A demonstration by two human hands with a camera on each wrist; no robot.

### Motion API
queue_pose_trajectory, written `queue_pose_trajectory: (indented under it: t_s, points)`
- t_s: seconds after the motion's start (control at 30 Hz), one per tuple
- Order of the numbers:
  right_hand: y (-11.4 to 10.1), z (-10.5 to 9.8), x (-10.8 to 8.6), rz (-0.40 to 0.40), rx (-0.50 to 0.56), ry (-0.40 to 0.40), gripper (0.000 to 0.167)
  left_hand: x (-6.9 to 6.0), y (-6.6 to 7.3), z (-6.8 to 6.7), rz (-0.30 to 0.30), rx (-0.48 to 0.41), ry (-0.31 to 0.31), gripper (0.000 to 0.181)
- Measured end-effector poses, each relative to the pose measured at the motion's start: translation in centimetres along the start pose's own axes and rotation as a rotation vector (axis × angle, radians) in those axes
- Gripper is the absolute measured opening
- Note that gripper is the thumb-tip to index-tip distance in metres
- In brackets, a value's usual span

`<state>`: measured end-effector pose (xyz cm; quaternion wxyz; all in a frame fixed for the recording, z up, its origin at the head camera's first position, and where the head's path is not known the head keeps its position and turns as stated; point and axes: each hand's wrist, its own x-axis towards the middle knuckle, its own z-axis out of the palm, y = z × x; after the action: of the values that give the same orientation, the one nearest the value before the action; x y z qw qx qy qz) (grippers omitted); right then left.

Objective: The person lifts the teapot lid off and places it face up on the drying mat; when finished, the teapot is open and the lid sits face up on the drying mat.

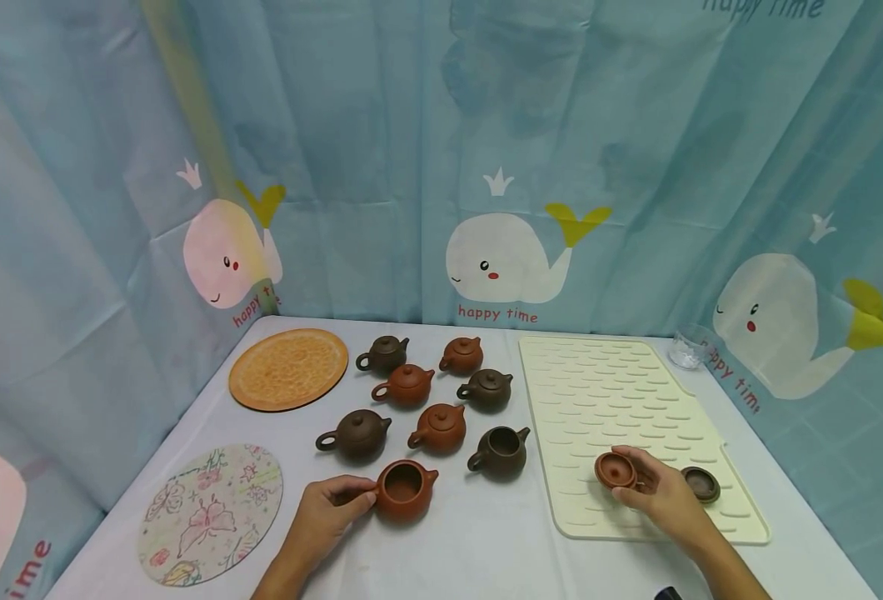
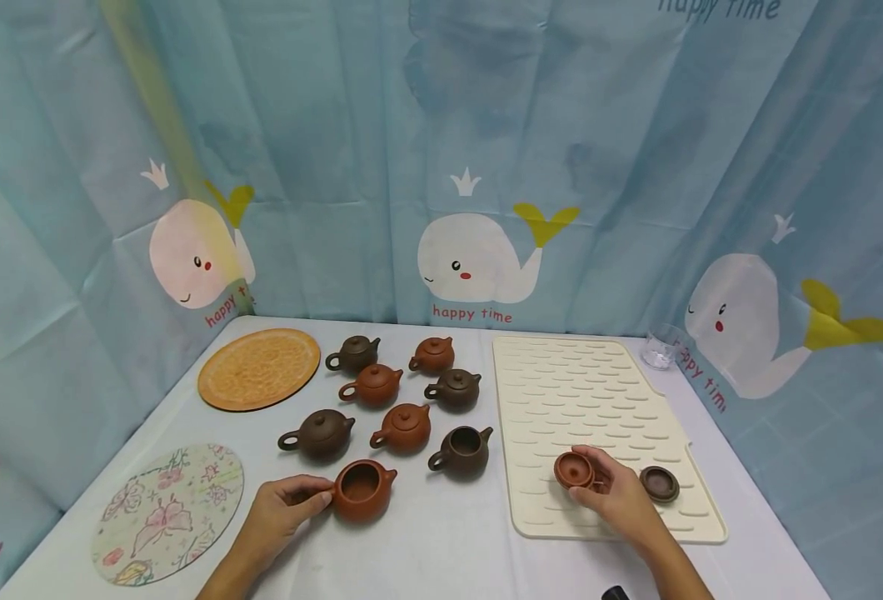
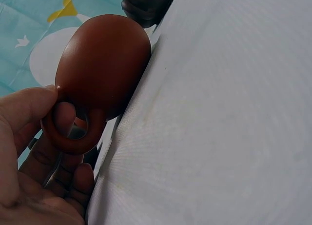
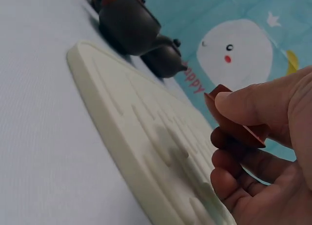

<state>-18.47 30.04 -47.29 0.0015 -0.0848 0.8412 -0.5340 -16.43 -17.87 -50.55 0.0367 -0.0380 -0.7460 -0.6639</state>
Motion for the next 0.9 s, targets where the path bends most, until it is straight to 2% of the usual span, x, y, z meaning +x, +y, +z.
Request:
queue_pose_trajectory:
  t_s: [0.17, 0.43, 0.9]
  points:
    - [0.7, 0.0, -0.2, 0.025, -0.042, 0.008, 0.064, 0.0, 0.0, 0.0, 0.004, -0.004, 0.0, 0.017]
    - [1.3, 0.3, -0.2, 0.014, -0.119, 0.039, 0.063, 0.0, 0.0, 0.0, 0.003, 0.009, 0.001, 0.017]
    - [1.2, 1.0, -0.2, 0.007, -0.23, 0.049, 0.067, -0.1, 0.0, 0.1, -0.007, 0.008, 0.009, 0.017]
